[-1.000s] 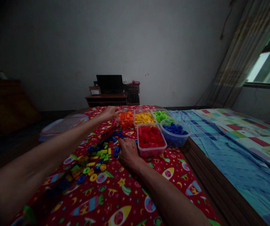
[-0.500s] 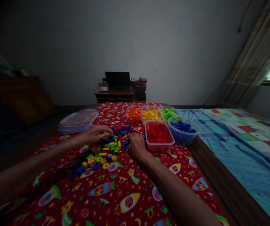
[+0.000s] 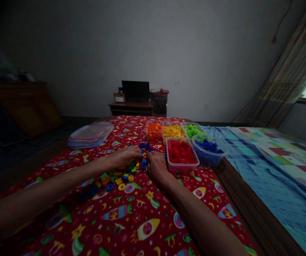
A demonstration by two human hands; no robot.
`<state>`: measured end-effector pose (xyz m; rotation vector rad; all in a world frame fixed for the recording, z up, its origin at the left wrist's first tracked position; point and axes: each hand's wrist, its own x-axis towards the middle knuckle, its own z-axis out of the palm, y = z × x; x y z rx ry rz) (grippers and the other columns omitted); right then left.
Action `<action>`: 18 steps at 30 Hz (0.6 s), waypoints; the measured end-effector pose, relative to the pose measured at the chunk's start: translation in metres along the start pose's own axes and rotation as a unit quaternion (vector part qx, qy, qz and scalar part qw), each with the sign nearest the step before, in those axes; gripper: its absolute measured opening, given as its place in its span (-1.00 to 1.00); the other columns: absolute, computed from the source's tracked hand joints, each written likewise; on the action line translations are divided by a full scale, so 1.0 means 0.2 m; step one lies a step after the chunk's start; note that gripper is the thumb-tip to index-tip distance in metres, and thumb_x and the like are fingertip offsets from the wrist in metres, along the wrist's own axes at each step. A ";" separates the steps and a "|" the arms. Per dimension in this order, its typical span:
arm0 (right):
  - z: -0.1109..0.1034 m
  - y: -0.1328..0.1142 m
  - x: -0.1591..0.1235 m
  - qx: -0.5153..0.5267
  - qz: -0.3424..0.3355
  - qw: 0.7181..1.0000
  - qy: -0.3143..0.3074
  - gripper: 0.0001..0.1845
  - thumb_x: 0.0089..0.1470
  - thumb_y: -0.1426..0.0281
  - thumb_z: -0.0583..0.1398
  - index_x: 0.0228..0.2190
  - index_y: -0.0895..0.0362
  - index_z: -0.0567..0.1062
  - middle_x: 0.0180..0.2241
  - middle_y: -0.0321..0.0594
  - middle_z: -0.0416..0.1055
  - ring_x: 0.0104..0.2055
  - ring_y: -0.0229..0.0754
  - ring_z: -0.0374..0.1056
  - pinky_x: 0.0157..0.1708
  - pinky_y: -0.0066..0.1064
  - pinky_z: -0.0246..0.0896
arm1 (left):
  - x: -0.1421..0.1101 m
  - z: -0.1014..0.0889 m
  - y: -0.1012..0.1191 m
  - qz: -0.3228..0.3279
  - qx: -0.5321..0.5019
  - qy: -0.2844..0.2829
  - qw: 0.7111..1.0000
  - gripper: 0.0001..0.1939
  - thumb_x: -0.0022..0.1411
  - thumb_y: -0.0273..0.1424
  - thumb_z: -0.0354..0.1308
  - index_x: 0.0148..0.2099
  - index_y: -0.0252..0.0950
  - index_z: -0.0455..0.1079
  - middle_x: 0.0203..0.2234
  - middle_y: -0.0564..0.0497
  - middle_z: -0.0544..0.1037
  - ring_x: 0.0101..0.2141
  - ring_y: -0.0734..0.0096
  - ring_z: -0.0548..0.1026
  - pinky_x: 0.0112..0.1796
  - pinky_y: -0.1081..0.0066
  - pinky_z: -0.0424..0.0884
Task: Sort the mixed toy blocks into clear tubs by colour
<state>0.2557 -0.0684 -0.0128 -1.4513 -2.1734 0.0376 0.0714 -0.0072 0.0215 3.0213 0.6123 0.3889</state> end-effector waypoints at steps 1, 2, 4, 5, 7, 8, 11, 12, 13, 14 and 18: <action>0.00 0.00 0.00 -0.003 0.000 1.000 -0.001 -0.67 0.07 0.58 0.02 -0.16 0.24 0.48 -0.20 -0.05 0.45 -0.16 -0.14 0.31 -0.14 -0.40 0.10 | 0.00 -0.01 0.01 -0.011 0.004 -0.002 1.000 -0.77 0.23 -0.53 0.00 -0.22 -0.29 0.50 -0.29 -0.10 0.56 -0.24 0.35 0.47 -0.15 0.42 0.34; 0.00 0.00 0.00 -0.004 0.000 1.000 -0.003 -0.67 0.07 0.58 0.01 -0.17 0.24 0.48 -0.20 -0.05 0.45 -0.16 -0.14 0.31 -0.14 -0.40 0.09 | -0.01 -0.02 0.01 -0.024 0.006 -0.003 1.000 -0.78 0.24 -0.51 0.01 -0.22 -0.30 0.50 -0.30 -0.09 0.55 -0.25 0.36 0.46 -0.16 0.42 0.34; 0.00 0.00 0.00 -0.006 -0.002 1.000 -0.006 -0.66 0.06 0.58 0.01 -0.17 0.24 0.48 -0.20 -0.05 0.44 -0.17 -0.14 0.30 -0.15 -0.40 0.09 | -0.03 -0.03 0.02 -0.050 0.000 0.004 0.999 -0.81 0.24 -0.45 0.04 -0.21 -0.31 0.48 -0.32 -0.08 0.55 -0.26 0.37 0.46 -0.18 0.43 0.34; 0.00 0.01 0.00 -0.006 -0.003 1.000 -0.006 -0.66 0.07 0.58 0.01 -0.16 0.24 0.48 -0.20 -0.04 0.44 -0.18 -0.14 0.30 -0.16 -0.40 0.09 | -0.05 -0.04 0.02 -0.063 -0.005 0.013 0.998 -0.82 0.23 -0.43 0.06 -0.20 -0.31 0.48 -0.32 -0.07 0.54 -0.26 0.37 0.46 -0.18 0.44 0.34; 0.01 0.01 0.00 -0.007 -0.005 1.000 -0.005 -0.66 0.08 0.56 0.01 -0.15 0.24 0.48 -0.21 -0.04 0.44 -0.19 -0.14 0.30 -0.18 -0.39 0.09 | -0.08 -0.04 0.00 -0.098 -0.014 0.043 0.994 -0.81 0.21 -0.40 0.07 -0.18 -0.30 0.47 -0.29 -0.07 0.53 -0.24 0.37 0.46 -0.18 0.43 0.35; 0.01 0.01 0.00 -0.008 -0.005 1.000 -0.004 -0.67 0.08 0.56 0.01 -0.16 0.24 0.48 -0.21 -0.05 0.44 -0.19 -0.14 0.29 -0.18 -0.39 0.09 | -0.10 -0.04 -0.01 -0.118 -0.017 0.060 0.991 -0.81 0.20 -0.40 0.06 -0.18 -0.30 0.46 -0.29 -0.06 0.53 -0.24 0.37 0.46 -0.18 0.43 0.35; 0.01 0.01 0.00 -0.012 -0.003 1.000 -0.005 -0.68 0.08 0.55 0.02 -0.18 0.23 0.49 -0.23 -0.05 0.44 -0.21 -0.14 0.29 -0.19 -0.39 0.08 | -0.11 -0.04 -0.06 -0.164 -0.015 0.096 0.982 -0.79 0.18 -0.42 0.02 -0.20 -0.32 0.45 -0.30 -0.06 0.54 -0.27 0.37 0.47 -0.21 0.43 0.36; 0.01 0.01 0.00 -0.014 0.000 1.000 -0.006 -0.68 0.07 0.56 0.02 -0.18 0.23 0.49 -0.23 -0.06 0.44 -0.21 -0.15 0.28 -0.19 -0.39 0.07 | -0.10 -0.03 -0.07 -0.170 -0.010 0.100 0.980 -0.78 0.17 -0.44 0.01 -0.21 -0.33 0.45 -0.31 -0.06 0.53 -0.29 0.37 0.47 -0.22 0.43 0.36; 0.01 0.01 0.00 -0.017 0.001 1.000 -0.007 -0.68 0.07 0.56 0.02 -0.19 0.23 0.49 -0.24 -0.06 0.44 -0.21 -0.15 0.28 -0.19 -0.39 0.07 | -0.08 -0.03 -0.09 -0.173 -0.001 0.101 0.980 -0.78 0.16 -0.45 0.01 -0.21 -0.34 0.45 -0.32 -0.07 0.53 -0.30 0.37 0.47 -0.24 0.43 0.37; 0.01 0.00 0.00 -0.020 0.002 1.000 -0.007 -0.68 0.07 0.57 0.02 -0.20 0.23 0.49 -0.24 -0.06 0.44 -0.21 -0.15 0.28 -0.19 -0.39 0.07 | -0.05 -0.02 -0.10 -0.174 0.010 0.100 0.980 -0.79 0.14 -0.46 0.01 -0.22 -0.35 0.45 -0.33 -0.07 0.53 -0.31 0.37 0.47 -0.24 0.43 0.37; 0.00 0.00 0.00 -0.029 -0.005 1.000 -0.005 -0.69 0.08 0.56 0.00 -0.22 0.23 0.49 -0.24 -0.06 0.44 -0.20 -0.14 0.29 -0.19 -0.39 0.07 | 0.08 0.00 -0.13 -0.163 0.057 0.065 0.983 -0.82 0.14 -0.45 0.05 -0.28 -0.35 0.47 -0.38 -0.08 0.53 -0.32 0.35 0.46 -0.24 0.42 0.36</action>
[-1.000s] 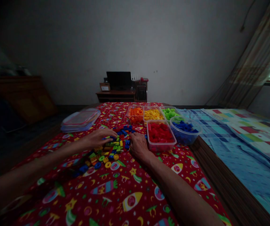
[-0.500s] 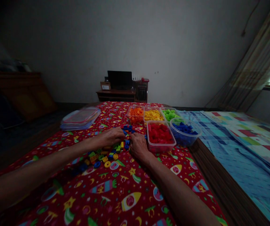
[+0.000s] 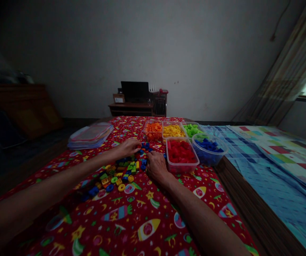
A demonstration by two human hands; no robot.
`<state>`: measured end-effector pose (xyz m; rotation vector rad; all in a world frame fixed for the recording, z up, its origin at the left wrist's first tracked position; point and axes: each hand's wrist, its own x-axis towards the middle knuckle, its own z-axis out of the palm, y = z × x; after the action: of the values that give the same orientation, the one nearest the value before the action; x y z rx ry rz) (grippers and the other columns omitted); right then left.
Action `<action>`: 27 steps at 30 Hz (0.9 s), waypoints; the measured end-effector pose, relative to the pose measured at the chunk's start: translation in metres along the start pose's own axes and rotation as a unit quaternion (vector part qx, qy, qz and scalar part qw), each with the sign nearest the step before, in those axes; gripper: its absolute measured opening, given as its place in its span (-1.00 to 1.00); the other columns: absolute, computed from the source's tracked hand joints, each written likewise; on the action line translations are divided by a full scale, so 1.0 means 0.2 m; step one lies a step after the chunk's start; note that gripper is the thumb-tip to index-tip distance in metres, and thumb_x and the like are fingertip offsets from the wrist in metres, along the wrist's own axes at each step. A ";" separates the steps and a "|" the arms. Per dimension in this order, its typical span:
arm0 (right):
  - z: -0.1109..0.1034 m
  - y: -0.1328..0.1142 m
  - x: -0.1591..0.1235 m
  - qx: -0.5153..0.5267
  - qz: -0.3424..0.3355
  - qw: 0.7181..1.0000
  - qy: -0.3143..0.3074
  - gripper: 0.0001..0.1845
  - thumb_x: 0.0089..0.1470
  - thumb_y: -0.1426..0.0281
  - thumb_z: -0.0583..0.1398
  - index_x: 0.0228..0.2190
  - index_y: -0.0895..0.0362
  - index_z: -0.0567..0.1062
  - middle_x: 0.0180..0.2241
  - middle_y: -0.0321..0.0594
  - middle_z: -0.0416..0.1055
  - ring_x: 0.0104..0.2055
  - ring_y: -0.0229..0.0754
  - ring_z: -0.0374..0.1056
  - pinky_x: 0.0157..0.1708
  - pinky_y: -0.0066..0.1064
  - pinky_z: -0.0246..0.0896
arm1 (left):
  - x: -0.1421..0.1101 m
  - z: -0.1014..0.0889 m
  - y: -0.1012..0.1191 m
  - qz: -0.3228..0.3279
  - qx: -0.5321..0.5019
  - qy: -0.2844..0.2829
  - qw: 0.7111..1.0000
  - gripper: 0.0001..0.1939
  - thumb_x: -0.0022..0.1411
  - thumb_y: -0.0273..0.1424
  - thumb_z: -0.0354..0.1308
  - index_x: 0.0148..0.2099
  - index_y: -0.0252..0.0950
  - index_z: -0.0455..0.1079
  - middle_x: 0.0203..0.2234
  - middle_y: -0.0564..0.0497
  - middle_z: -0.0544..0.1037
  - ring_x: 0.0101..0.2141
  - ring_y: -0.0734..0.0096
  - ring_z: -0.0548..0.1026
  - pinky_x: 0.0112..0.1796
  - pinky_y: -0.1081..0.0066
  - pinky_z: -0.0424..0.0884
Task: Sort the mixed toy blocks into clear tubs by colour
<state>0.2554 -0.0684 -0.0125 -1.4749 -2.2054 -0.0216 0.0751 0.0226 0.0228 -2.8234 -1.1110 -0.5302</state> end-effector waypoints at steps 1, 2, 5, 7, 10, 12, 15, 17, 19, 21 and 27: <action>0.00 0.00 0.00 -0.001 -0.001 1.000 -0.001 -0.69 0.09 0.56 0.00 -0.22 0.23 0.49 -0.23 -0.06 0.44 -0.20 -0.13 0.29 -0.19 -0.39 0.07 | 0.03 0.01 0.01 0.002 0.011 -0.016 1.000 -0.83 0.15 -0.44 0.05 -0.30 -0.34 0.48 -0.40 -0.08 0.53 -0.33 0.35 0.47 -0.24 0.42 0.36; 0.00 0.00 0.00 -0.002 -0.002 1.000 -0.002 -0.70 0.09 0.55 0.01 -0.22 0.23 0.49 -0.23 -0.06 0.44 -0.19 -0.13 0.29 -0.18 -0.39 0.07 | 0.05 0.01 0.03 -0.003 0.025 -0.036 0.999 -0.82 0.16 -0.42 0.06 -0.32 -0.33 0.49 -0.41 -0.08 0.54 -0.34 0.35 0.47 -0.26 0.43 0.36; 0.00 0.00 0.00 -0.001 0.002 1.000 -0.006 -0.70 0.08 0.56 0.01 -0.21 0.23 0.48 -0.22 -0.05 0.43 -0.18 -0.14 0.29 -0.17 -0.39 0.07 | 0.12 0.01 0.09 -0.053 0.073 -0.087 0.992 -0.80 0.17 -0.39 0.07 -0.34 -0.32 0.51 -0.44 -0.10 0.54 -0.38 0.32 0.49 -0.32 0.45 0.36; 0.00 0.00 0.00 0.000 0.003 1.000 -0.006 -0.70 0.09 0.56 0.01 -0.22 0.23 0.48 -0.23 -0.05 0.43 -0.19 -0.14 0.29 -0.18 -0.39 0.07 | 0.16 0.01 0.11 -0.084 0.094 -0.106 0.986 -0.81 0.15 -0.40 0.09 -0.35 -0.34 0.52 -0.46 -0.14 0.55 -0.37 0.26 0.51 -0.33 0.42 0.37; 0.00 0.00 0.00 0.006 0.002 1.000 -0.005 -0.69 0.09 0.56 0.00 -0.21 0.22 0.48 -0.25 -0.06 0.44 -0.21 -0.14 0.29 -0.20 -0.39 0.07 | 0.22 0.02 0.12 -0.100 0.104 -0.125 0.982 -0.88 0.06 -0.44 0.16 -0.37 -0.34 0.53 -0.51 -0.17 0.55 -0.36 0.16 0.53 -0.32 0.38 0.38; 0.00 0.00 0.00 0.009 0.002 1.000 -0.003 -0.68 0.10 0.55 0.00 -0.19 0.22 0.48 -0.24 -0.06 0.44 -0.21 -0.14 0.29 -0.20 -0.39 0.07 | 0.24 0.02 0.13 -0.101 0.107 -0.132 0.980 -0.90 0.02 -0.46 0.19 -0.37 -0.32 0.53 -0.50 -0.16 0.55 -0.34 0.14 0.53 -0.31 0.37 0.38; 0.03 0.01 0.00 -0.004 -0.003 1.000 0.005 -0.69 0.09 0.54 0.01 -0.19 0.23 0.47 -0.23 -0.06 0.43 -0.21 -0.13 0.29 -0.18 -0.38 0.07 | 0.23 -0.01 0.14 -0.089 0.098 -0.135 0.982 -0.89 -0.01 -0.45 0.20 -0.38 -0.32 0.53 -0.47 -0.15 0.56 -0.34 0.16 0.52 -0.34 0.40 0.35; 0.04 0.03 0.00 -0.010 -0.009 1.000 0.007 -0.70 0.06 0.53 0.03 -0.18 0.22 0.46 -0.21 -0.06 0.42 -0.20 -0.12 0.29 -0.17 -0.36 0.07 | 0.22 -0.03 0.14 -0.080 0.081 -0.140 0.984 -0.88 0.00 -0.42 0.18 -0.41 -0.34 0.53 -0.52 -0.11 0.54 -0.41 0.23 0.50 -0.40 0.43 0.31; 0.05 0.03 0.00 -0.011 -0.011 1.000 0.005 -0.70 0.04 0.52 0.05 -0.18 0.21 0.46 -0.21 -0.07 0.41 -0.19 -0.11 0.28 -0.17 -0.35 0.06 | 0.22 -0.06 0.11 -0.072 0.063 -0.146 0.985 -0.82 0.03 -0.38 0.13 -0.44 -0.35 0.53 -0.60 -0.04 0.50 -0.51 0.34 0.45 -0.47 0.46 0.26; 0.05 0.03 0.01 -0.011 -0.007 1.000 0.001 -0.71 0.05 0.52 0.04 -0.19 0.19 0.46 -0.23 -0.08 0.41 -0.20 -0.11 0.28 -0.19 -0.35 0.06 | 0.24 -0.08 0.07 -0.076 0.029 -0.135 0.987 -0.75 0.07 -0.35 0.06 -0.45 -0.35 0.53 -0.65 0.04 0.46 -0.57 0.45 0.38 -0.52 0.50 0.20; 0.04 0.01 0.01 -0.016 0.003 1.000 -0.004 -0.73 0.06 0.53 0.03 -0.23 0.20 0.46 -0.25 -0.06 0.40 -0.22 -0.12 0.26 -0.21 -0.36 0.05 | 0.41 -0.18 -0.05 -0.154 -0.138 -0.027 0.978 -0.70 0.06 -0.27 0.06 -0.55 -0.36 0.46 -0.79 0.15 0.23 -0.66 0.56 0.17 -0.60 0.51 0.04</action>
<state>0.2541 -0.0640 -0.0190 -1.5002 -2.2166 -0.0487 0.1139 0.0764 0.0830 -2.9208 -1.6203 -0.6802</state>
